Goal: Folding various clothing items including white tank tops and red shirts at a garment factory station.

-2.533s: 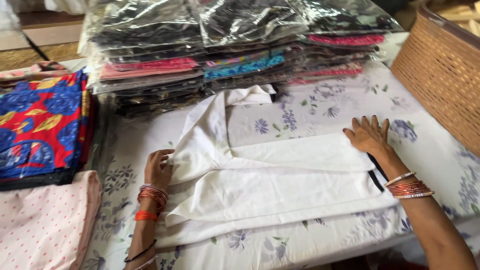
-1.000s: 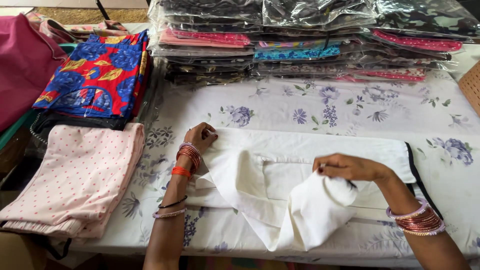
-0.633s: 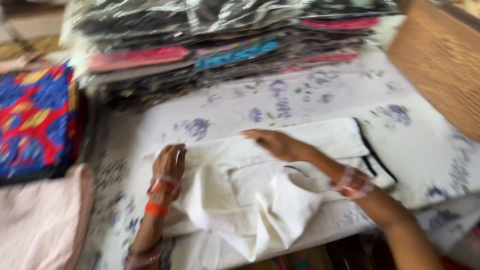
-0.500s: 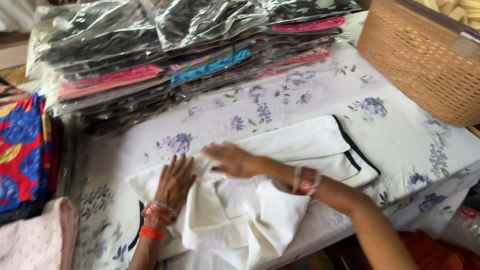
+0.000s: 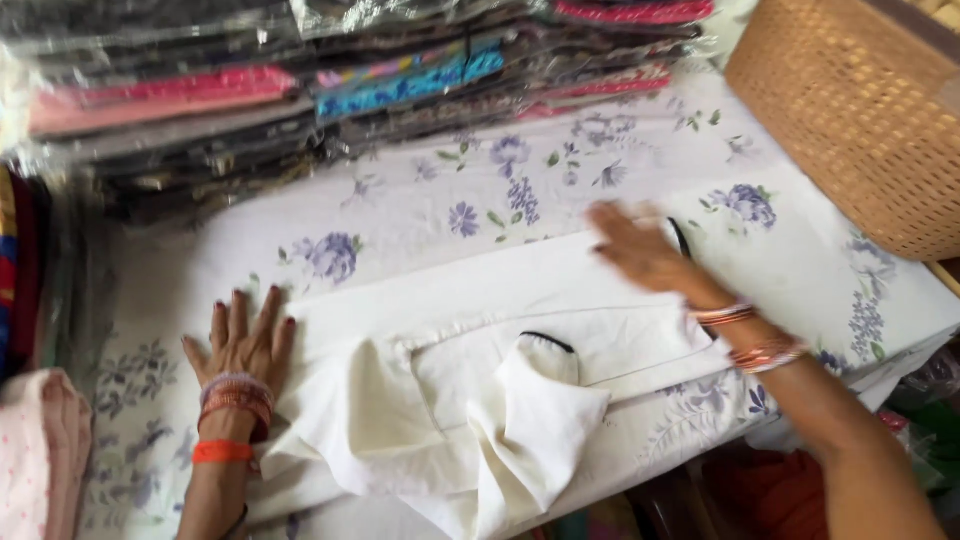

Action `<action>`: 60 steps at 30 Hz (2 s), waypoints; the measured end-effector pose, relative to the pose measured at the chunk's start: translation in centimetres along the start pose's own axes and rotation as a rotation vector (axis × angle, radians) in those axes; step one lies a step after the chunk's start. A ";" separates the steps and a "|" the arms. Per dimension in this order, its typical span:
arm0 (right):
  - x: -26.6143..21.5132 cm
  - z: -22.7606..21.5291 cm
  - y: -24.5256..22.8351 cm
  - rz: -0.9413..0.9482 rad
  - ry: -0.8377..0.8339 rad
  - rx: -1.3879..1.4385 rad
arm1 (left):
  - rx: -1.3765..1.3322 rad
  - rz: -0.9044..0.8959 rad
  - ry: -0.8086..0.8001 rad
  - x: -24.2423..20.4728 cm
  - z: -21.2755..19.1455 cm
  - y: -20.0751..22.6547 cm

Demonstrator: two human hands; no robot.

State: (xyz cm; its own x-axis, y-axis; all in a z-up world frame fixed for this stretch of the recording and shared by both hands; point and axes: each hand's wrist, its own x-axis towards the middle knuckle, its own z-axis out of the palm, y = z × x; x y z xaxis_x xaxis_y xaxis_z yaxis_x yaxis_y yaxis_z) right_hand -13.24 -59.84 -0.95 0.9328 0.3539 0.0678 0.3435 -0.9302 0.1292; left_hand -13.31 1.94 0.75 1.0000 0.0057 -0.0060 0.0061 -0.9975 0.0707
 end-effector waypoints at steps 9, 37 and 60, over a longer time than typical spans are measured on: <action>-2.0 -2.8 1.7 0.207 0.025 0.244 | -0.038 -0.020 -0.002 -0.8 -1.0 0.9; -14.0 -18.3 -11.5 -0.063 0.750 0.313 | -1.066 -0.018 -0.268 -1.2 -2.0 -0.1; -9.7 -16.6 -11.7 0.083 0.513 0.511 | -1.183 0.682 -0.597 -2.2 -4.1 -3.5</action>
State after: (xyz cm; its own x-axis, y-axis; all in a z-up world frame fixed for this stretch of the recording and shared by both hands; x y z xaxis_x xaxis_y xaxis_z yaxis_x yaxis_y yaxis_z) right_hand -28.13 -50.76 13.29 0.8327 0.1648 0.5286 0.3989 -0.8407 -0.3662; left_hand -15.46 5.66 4.65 0.6639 -0.7477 -0.0163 -0.1566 -0.1603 0.9746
